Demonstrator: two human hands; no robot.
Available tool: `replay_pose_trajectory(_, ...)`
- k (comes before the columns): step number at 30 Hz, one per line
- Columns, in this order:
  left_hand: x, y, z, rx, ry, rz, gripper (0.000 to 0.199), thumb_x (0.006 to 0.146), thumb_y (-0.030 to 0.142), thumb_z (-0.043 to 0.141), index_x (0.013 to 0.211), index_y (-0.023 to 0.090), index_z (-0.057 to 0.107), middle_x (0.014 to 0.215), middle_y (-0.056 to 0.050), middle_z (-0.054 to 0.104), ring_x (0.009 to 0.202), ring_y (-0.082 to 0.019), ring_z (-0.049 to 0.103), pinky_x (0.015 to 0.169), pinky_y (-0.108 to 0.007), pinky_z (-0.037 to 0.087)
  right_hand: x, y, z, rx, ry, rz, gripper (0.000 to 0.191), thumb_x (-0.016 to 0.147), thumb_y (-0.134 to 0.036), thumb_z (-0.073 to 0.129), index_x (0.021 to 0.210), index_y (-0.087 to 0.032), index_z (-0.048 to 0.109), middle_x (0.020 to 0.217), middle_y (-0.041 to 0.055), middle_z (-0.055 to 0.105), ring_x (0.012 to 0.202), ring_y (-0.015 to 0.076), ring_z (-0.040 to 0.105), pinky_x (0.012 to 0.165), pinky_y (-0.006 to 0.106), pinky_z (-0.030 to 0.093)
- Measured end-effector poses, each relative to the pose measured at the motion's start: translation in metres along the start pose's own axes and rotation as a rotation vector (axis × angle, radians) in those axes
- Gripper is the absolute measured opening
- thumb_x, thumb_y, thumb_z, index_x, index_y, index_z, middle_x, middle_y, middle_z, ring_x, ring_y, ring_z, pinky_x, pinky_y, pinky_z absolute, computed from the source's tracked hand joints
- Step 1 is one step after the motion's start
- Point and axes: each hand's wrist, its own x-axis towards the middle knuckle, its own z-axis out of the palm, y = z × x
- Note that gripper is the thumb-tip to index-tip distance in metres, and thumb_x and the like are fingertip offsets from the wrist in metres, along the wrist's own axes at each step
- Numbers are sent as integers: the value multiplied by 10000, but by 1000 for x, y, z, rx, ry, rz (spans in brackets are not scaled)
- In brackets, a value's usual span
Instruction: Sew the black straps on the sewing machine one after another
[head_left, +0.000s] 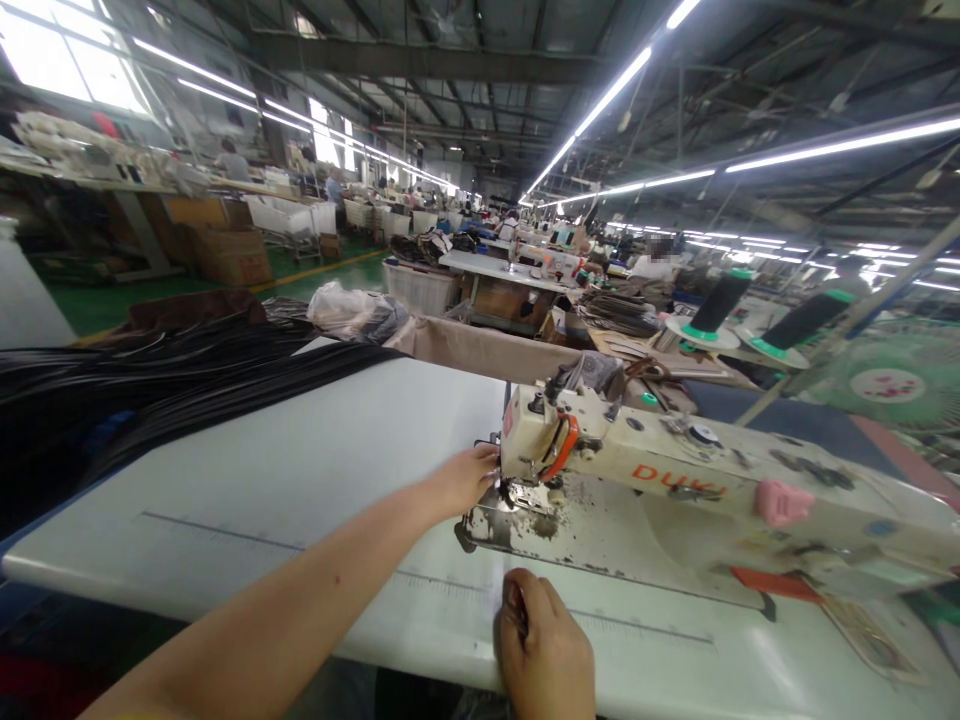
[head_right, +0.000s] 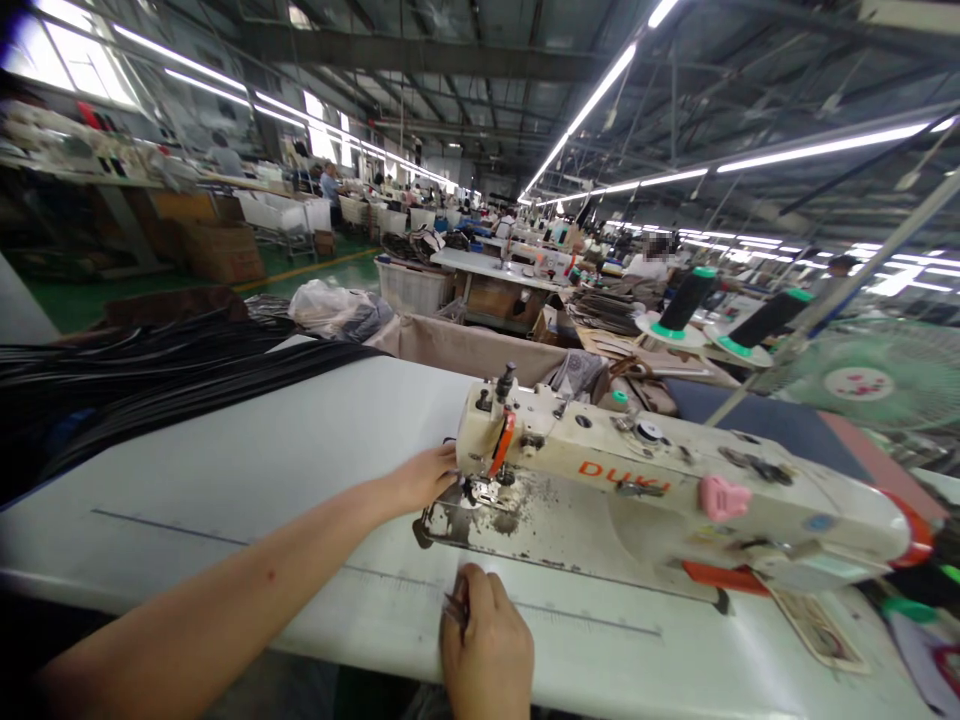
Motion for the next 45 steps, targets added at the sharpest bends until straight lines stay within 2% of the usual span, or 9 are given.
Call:
replay_pose_trajectory(3,17,-5,1,5,-17,61,313,938,153,574,1180,241,752,1417,-43,667,1333,-227,586,1209,-358,422,-1,-2,-1,1,16,-4,293,851,-110,534,1112,-212,620,834,4,669,673,173,663,614,269,453)
replay_pose_trajectory(8,17,-2,-1,43,12,87,363,1002,202,498,1308,226,692,1438,-71,636,1432,-244,474,1266,-406,330,0,-5,-1,-19,34,-3,273,858,-93,510,1073,-222,619,802,1,652,648,172,635,603,274,423)
replay_pose_trajectory(12,12,0,-3,71,23,48,338,1018,247,487,1272,191,703,1368,-116,656,1310,-276,552,1198,-447,408,0,-5,-2,-21,27,-14,275,869,-89,498,1085,-221,603,799,5,641,650,175,616,613,281,413)
replay_pose_trajectory(18,12,-6,-14,86,-9,31,206,934,292,667,1099,236,775,1217,-64,728,1183,-253,605,1082,-386,463,1,-7,-2,-43,40,-20,260,885,-106,500,1106,-208,593,816,10,640,654,179,614,612,292,414)
replay_pose_trajectory(21,8,-6,-21,91,-23,20,136,885,304,737,992,249,801,1126,-43,758,1119,-239,630,1052,-374,453,2,-9,-2,-65,68,-34,255,884,-113,488,1097,-203,594,806,13,640,630,177,602,599,295,408)
replay_pose_trajectory(25,-4,3,-24,89,-8,-37,98,888,303,735,936,257,807,1037,-38,764,1078,-245,653,1051,-410,431,3,-11,-4,-66,73,-34,274,860,-96,487,1088,-209,588,797,9,642,606,171,588,584,294,398)
replay_pose_trajectory(32,-13,9,-20,15,-33,-138,85,865,192,720,880,233,792,1018,-14,745,981,-182,701,899,-275,520,4,-14,-7,-54,58,-20,238,887,-107,490,1078,-219,578,791,3,637,622,176,597,591,294,394)
replay_pose_trajectory(38,-14,16,-19,11,-36,-224,97,861,177,717,893,229,792,1043,-23,732,962,-188,696,904,-294,533,5,-16,-8,-54,65,-7,264,850,-95,503,1070,-219,580,790,1,635,609,173,590,580,294,383)
replay_pose_trajectory(45,-35,36,-9,-21,-36,-299,119,853,138,706,912,201,787,960,-29,677,812,-164,681,764,-282,556,2,-14,-6,-26,36,0,298,838,-84,515,1097,-215,582,818,2,634,639,171,594,601,287,392)
